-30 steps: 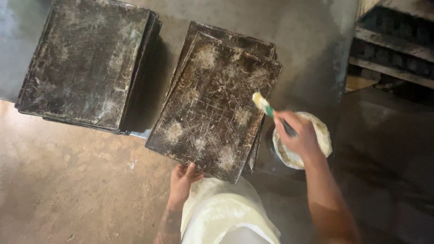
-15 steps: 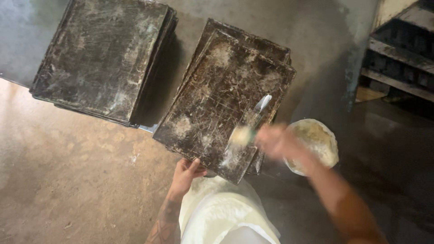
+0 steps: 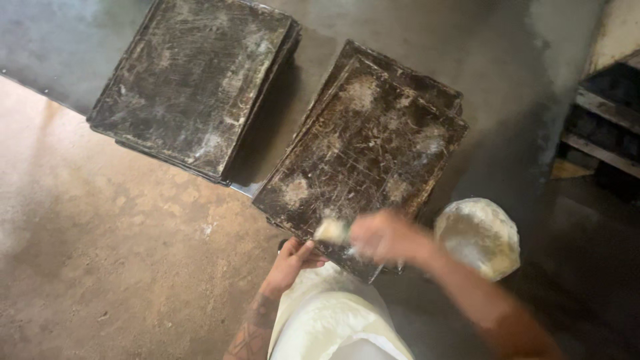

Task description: The person greases baking trays by dipping a brush into a bowl of grease and spreading it across each tray's surface. They move each greased tray to a stack on the left before repeating the process with the next tray from the stack on the right.

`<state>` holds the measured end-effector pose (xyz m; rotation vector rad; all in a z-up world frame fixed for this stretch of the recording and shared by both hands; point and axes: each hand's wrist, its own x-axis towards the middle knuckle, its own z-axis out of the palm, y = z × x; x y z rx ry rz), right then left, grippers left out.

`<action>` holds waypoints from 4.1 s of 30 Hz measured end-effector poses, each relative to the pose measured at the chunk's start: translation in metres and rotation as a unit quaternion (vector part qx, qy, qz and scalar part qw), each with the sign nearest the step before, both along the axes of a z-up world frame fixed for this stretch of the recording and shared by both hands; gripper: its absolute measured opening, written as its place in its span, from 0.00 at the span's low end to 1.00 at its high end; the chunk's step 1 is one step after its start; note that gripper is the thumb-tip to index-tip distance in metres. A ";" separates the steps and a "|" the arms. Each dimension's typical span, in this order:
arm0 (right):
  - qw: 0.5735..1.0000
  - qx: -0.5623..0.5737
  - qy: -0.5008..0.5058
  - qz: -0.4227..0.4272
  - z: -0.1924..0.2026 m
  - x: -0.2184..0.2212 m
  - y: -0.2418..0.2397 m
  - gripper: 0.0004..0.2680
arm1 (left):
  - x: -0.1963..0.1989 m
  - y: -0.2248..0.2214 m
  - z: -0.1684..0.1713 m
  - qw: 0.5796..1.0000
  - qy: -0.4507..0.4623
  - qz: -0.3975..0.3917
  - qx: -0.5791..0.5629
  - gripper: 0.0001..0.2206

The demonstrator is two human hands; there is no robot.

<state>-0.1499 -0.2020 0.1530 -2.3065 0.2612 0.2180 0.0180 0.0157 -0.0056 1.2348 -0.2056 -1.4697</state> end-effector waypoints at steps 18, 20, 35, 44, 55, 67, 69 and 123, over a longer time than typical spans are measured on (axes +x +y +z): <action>0.993 0.019 0.102 -0.048 -0.007 0.100 -0.031 0.03 | 0.005 -0.002 -0.032 0.998 0.001 -0.055 -0.013 0.18; 0.968 -0.019 0.132 -0.214 -0.003 0.110 -0.107 0.03 | 0.004 -0.004 -0.034 0.999 0.009 -0.038 -0.004 0.18; 0.981 -0.167 -0.030 0.093 0.001 0.114 0.051 0.04 | 0.016 -0.004 0.001 0.996 -0.044 -0.084 0.002 0.10; 0.866 -0.397 0.106 -0.286 0.020 0.005 -0.154 0.04 | 0.011 -0.011 -0.002 0.992 -0.047 -0.115 0.037 0.24; 0.956 0.049 -0.235 -0.169 -0.018 -0.028 0.059 0.04 | 0.015 0.000 0.006 0.989 -0.085 -0.113 0.051 0.27; 0.729 0.122 -0.448 -0.503 -0.034 -0.086 0.065 0.10 | 0.038 -0.017 0.151 0.873 -0.222 0.433 0.024 0.35; 0.739 0.109 -0.437 -0.501 -0.040 -0.090 0.070 0.11 | 0.068 -0.008 0.160 0.863 -0.191 0.461 0.076 0.36; 0.899 -0.176 -0.198 -0.348 0.021 -0.118 -0.058 0.06 | 0.004 0.002 -0.002 0.993 -0.068 0.067 0.070 0.17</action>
